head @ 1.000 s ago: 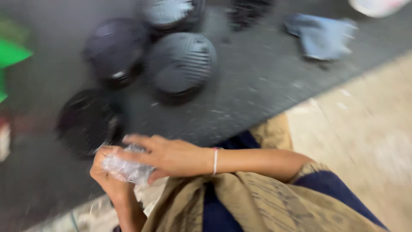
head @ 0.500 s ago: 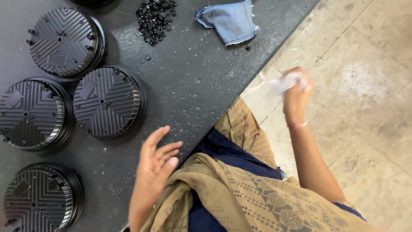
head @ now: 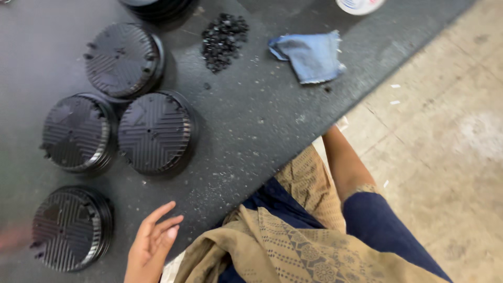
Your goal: The person unwraps plastic film from a black round lamp base, places a white foam disc inside the housing, wipes the rim with a blue cloth, and presses a black patterned lid onto the base. They repeat this assembly cycle on multiple bases, stacking finished ones on the workbench.
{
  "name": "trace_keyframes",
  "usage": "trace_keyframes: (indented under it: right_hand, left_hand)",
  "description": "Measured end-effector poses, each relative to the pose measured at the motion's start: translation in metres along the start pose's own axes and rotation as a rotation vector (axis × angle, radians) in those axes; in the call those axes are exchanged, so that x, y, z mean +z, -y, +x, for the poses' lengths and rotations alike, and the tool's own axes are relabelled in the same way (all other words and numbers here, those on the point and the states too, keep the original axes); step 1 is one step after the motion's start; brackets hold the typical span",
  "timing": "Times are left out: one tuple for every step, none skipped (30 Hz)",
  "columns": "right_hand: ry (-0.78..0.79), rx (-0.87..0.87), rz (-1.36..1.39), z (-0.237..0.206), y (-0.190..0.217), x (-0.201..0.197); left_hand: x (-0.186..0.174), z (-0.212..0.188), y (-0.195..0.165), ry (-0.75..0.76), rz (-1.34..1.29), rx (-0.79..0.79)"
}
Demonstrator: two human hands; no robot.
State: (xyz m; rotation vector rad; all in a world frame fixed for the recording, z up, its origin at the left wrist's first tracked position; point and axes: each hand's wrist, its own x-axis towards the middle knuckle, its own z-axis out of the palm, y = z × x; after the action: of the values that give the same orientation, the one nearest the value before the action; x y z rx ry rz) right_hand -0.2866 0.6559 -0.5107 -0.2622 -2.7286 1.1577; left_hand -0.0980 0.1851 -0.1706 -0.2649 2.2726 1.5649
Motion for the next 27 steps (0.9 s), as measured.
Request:
trace_keyframes:
  right_hand:
    - [0.011, -0.009, -0.010, 0.001, 0.000, 0.003]
    - [0.020, -0.013, -0.018, 0.000, -0.001, 0.005]
    - [0.019, -0.014, -0.025, -0.003, -0.001, 0.007]
    - [0.024, -0.022, -0.024, -0.005, 0.001, 0.009]
    - [0.027, -0.029, -0.027, -0.009, 0.002, 0.011]
    - [0.036, -0.033, -0.027, -0.009, 0.005, 0.011]
    - [0.049, -0.039, -0.028, -0.009, 0.007, 0.012]
    - [0.062, -0.039, -0.028, -0.009, 0.009, 0.010]
    - [0.078, -0.041, -0.032, -0.007, 0.012, 0.010]
    - [0.092, -0.044, -0.035, -0.008, 0.015, 0.008]
    - [0.103, -0.043, -0.032, -0.008, 0.019, 0.008]
    - [0.112, -0.041, -0.039, -0.011, 0.022, 0.007]
    - [0.119, -0.042, -0.047, -0.013, 0.026, 0.006]
    - [0.127, -0.044, -0.051, -0.016, 0.030, 0.005]
    - [0.135, -0.044, -0.057, -0.021, 0.035, 0.004]
    - [0.144, -0.037, -0.061, -0.027, 0.039, 0.003]
    - [0.153, -0.036, -0.065, -0.033, 0.044, 0.002]
    - [0.163, -0.029, -0.072, -0.038, 0.048, 0.002]
    - [0.173, -0.026, -0.076, -0.043, 0.053, 0.000]
    - [0.183, -0.018, -0.080, -0.046, 0.056, 0.000]
    - [0.193, -0.009, -0.085, -0.049, 0.059, -0.001]
    - [0.202, -0.006, -0.085, -0.053, 0.063, -0.001]
    - [0.213, 0.002, -0.093, -0.056, 0.065, -0.001]
    - [0.220, 0.009, -0.094, -0.061, 0.067, -0.002]
    - [0.230, 0.017, -0.096, -0.067, 0.069, -0.003]
    - [0.238, 0.020, -0.093, -0.072, 0.073, -0.003]
    - [0.244, 0.024, -0.096, -0.078, 0.075, -0.003]
  left_hand:
    - [-0.002, -0.002, 0.004, -0.030, 0.001, -0.028]
    - [-0.004, -0.007, 0.006, -0.069, -0.001, -0.054]
    - [-0.006, -0.010, 0.007, -0.081, -0.003, -0.070]
    - [-0.007, -0.014, 0.006, -0.102, -0.011, -0.086]
    - [-0.008, -0.018, 0.004, -0.134, -0.024, -0.103]
    - [-0.009, -0.020, 0.000, -0.140, -0.023, -0.081]
    - [-0.009, -0.020, -0.004, -0.148, -0.024, -0.061]
    - [-0.007, -0.021, -0.008, -0.152, -0.022, -0.046]
    - [-0.004, -0.021, -0.013, -0.190, -0.008, -0.038]
    - [-0.001, -0.019, -0.018, -0.218, 0.008, -0.031]
    - [0.002, -0.017, -0.023, -0.260, 0.080, 0.029]
    - [0.004, -0.014, -0.029, -0.292, 0.154, 0.089]
    - [0.004, -0.010, -0.035, -0.304, 0.180, 0.152]
    - [0.004, -0.009, -0.039, -0.311, 0.207, 0.216]
    - [0.005, -0.009, -0.043, -0.317, 0.217, 0.277]
    - [0.005, -0.010, -0.046, -0.323, 0.230, 0.338]
    - [0.003, -0.011, -0.049, -0.330, 0.247, 0.396]
    - [-0.001, -0.009, -0.049, -0.359, 0.287, 0.424]
    - [-0.005, -0.009, -0.049, -0.387, 0.328, 0.451]
    - [-0.012, -0.005, -0.046, -0.414, 0.370, 0.477]
    - [-0.023, 0.001, -0.044, -0.489, 0.421, 0.559]
    - [-0.036, 0.010, -0.041, -0.560, 0.472, 0.641]
    - [-0.051, 0.024, -0.037, -0.627, 0.524, 0.724]
    - [-0.067, 0.040, -0.034, -0.640, 0.557, 0.752]
    - [-0.084, 0.057, -0.031, -0.651, 0.592, 0.779]
    - [-0.098, 0.075, -0.028, -0.631, 0.628, 0.783]
    - [-0.111, 0.096, -0.026, -0.611, 0.664, 0.786]
